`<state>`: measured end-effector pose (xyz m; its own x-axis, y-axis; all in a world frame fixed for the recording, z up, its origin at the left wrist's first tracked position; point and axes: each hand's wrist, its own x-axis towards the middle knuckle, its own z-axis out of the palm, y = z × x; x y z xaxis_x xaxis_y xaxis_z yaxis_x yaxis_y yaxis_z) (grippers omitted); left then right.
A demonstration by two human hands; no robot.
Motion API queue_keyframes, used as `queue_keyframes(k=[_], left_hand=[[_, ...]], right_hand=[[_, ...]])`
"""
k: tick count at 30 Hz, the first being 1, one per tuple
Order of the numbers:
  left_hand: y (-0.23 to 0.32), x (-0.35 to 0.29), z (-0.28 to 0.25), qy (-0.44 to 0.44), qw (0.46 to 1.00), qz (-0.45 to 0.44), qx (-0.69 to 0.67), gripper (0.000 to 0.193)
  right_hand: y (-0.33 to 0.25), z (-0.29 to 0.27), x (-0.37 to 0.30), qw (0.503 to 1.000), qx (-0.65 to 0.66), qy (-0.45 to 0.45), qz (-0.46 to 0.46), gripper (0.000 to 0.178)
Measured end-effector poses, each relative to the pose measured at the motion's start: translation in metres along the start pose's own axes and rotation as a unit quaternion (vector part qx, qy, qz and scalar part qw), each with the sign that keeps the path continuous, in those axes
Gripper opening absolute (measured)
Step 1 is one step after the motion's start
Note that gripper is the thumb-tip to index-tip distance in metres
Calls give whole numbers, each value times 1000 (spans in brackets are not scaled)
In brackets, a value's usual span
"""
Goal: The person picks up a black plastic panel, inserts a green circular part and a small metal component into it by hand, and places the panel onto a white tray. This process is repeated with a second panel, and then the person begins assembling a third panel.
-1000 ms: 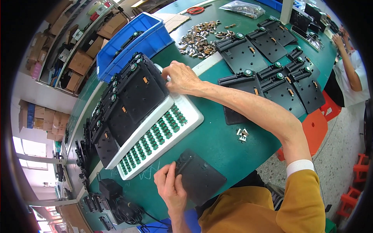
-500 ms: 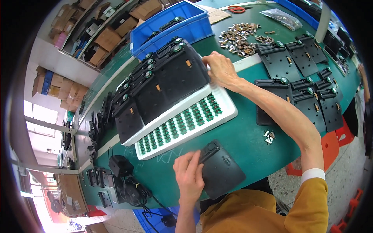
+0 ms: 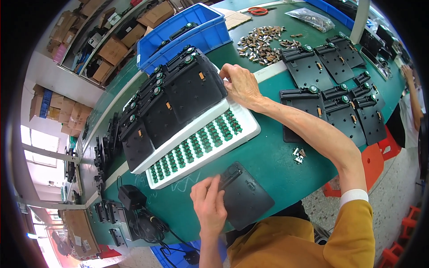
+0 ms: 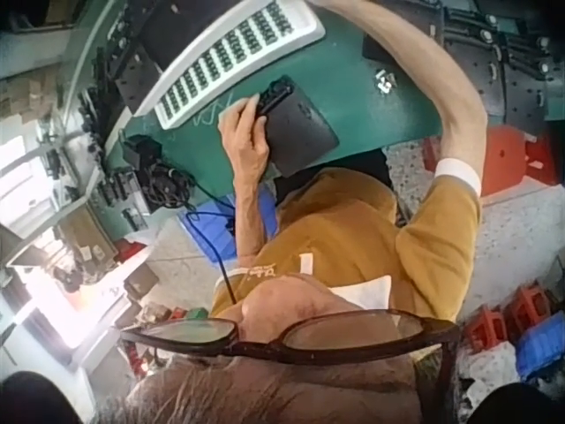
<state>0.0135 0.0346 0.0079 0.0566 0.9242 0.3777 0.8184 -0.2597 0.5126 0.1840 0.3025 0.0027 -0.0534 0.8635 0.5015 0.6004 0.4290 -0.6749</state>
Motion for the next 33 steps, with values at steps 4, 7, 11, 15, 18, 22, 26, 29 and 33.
queue_keyframes(k=[4,7,11,15,18,22,26,29,33], left_hand=[[1,0,1,0,1000,-2,-2,41],[-1,0,1,3,1000,2,-1,41],[-2,1,-1,2,999,34,11,41],[-2,2,-1,-3,999,39,9,40],[-1,0,-3,-3,999,40,7,39],[-1,-1,-1,-8,998,56,5,38],[1,0,-2,-6,998,65,-3,39],[0,-1,-1,-6,998,63,-3,39],[-2,-3,-2,-3,998,63,-6,42]], right_hand=[[-1,-14,-1,983,148,1,107,17],[-4,-30,-5,954,253,24,159,19],[-27,-74,-27,896,404,23,184,22],[-51,-109,-82,917,336,-157,147,13],[-68,-106,-128,868,388,-228,210,10],[-77,-95,-162,889,347,-257,155,15],[-86,-93,-161,943,215,-254,33,18],[-85,-86,-161,947,202,-246,43,19],[-90,-84,-153,938,188,-278,87,22]])
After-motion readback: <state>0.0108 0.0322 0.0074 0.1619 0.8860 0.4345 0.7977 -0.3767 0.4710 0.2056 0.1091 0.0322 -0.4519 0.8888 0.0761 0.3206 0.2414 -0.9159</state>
